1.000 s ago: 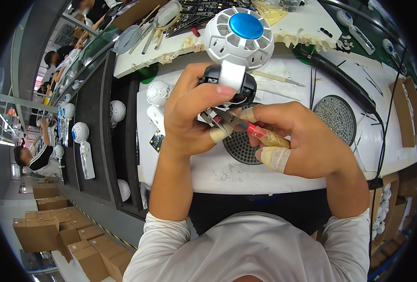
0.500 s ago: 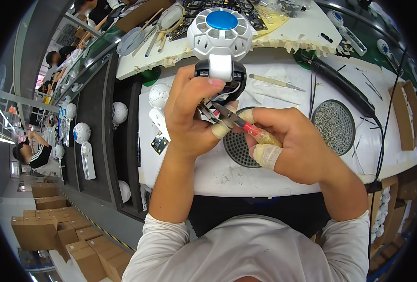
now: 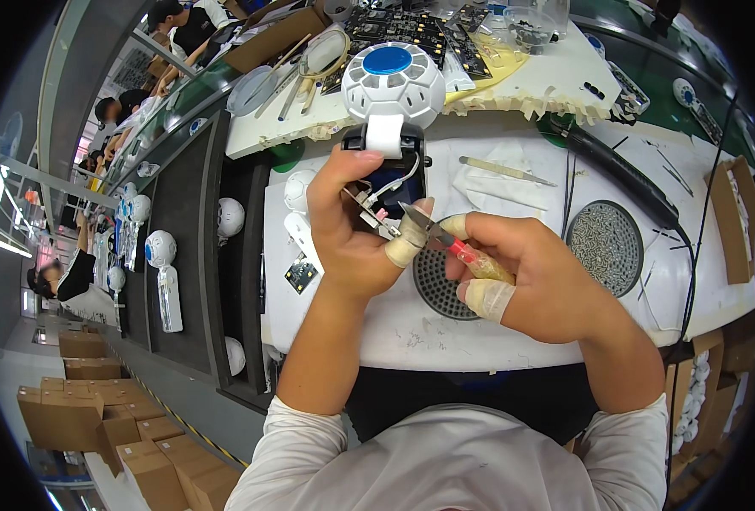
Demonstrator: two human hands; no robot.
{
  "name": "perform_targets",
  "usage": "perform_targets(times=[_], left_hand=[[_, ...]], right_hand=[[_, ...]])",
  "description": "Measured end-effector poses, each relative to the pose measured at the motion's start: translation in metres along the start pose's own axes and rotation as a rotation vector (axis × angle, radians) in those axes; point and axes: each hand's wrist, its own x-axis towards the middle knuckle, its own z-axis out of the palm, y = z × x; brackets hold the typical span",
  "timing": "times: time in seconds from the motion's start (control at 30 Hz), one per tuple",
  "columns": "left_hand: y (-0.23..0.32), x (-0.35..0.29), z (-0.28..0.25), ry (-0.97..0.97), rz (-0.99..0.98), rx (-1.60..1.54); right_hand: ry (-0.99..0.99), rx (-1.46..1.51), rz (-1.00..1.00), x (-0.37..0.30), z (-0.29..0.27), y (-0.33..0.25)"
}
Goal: Assembling and soldering components of an electronic device at a factory workstation.
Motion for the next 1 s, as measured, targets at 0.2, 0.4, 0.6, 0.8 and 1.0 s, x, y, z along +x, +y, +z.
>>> perform_targets(times=[0.2,0.4,0.6,0.8,1.0], left_hand=[[-0.003,0.002,0.0,-0.166,0.139,0.019],[-0.007,0.004,-0.001,-0.211,0.174,0.024],[-0.007,0.008,-0.002,-0.277,0.202,-0.008],[-0.005,0.008,-0.003,-0.302,0.185,-0.012],[-0.005,0.006,-0.002,-0.32,0.157,-0.041]], right_hand=[[0.011,-0.011,-0.061,0.0,0.0,0.008],[0.08,-0.063,-0.203,0.0,0.001,0.012],[-0.01,-0.206,-0.111,-0.001,-0.008,0.004],[-0.023,-0.269,-0.162,-0.002,-0.014,0.004],[-0.037,-0.245,-0.152,-0.002,-0.017,0.003]])
